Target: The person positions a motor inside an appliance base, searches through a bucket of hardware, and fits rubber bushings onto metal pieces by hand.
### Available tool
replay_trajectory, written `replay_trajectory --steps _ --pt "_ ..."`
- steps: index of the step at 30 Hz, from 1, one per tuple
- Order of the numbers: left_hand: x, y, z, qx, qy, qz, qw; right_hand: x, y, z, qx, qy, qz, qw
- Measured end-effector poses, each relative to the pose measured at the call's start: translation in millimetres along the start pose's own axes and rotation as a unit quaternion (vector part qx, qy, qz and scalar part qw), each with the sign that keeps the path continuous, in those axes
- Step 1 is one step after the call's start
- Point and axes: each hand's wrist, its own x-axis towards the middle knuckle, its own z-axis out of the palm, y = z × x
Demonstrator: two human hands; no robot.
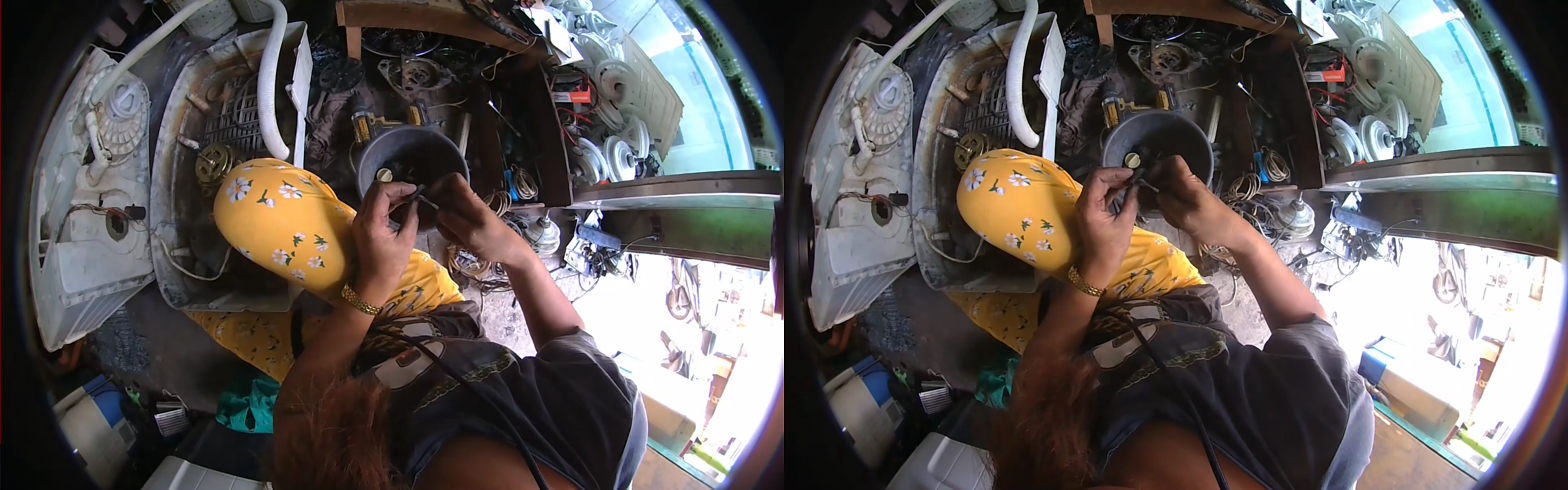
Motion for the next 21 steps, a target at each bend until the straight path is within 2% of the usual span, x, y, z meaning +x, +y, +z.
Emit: replay_trajectory --steps 1,4,7,13,16,21 --pt "0.3 0.8 -1.1 0.007 -0.007 0.004 1.000 0.2 -1.6 -0.6 -0.004 0.003 0.014 1.000" --pt "0.9 3.1 -0.8 -0.003 -0.013 0.015 1.000 3.9 2.8 0.4 -0.025 -0.001 -0.047 0.999" --pt "-0.3 0.3 -1.3 0.004 -0.027 0.019 0.999 7.4 10.3 1.6 0.068 -0.006 -0.040 0.997" --pt "-0.4 1.2 1.2 -0.112 0.009 -0.024 0.993 11.2 12.0 1.2 0.070 0.020 -0.074 0.995" --pt "-0.5 1.7 0.0 -0.089 -0.015 -0.007 0.996 12.6 19.5 -0.3 0.055 0.049 -0.056 0.996" --pt "-0.2 0.3 0.4 -0.147 -0.017 -0.037 0.988 13.4 17.8 5.4 0.100 0.068 -0.053 0.991"
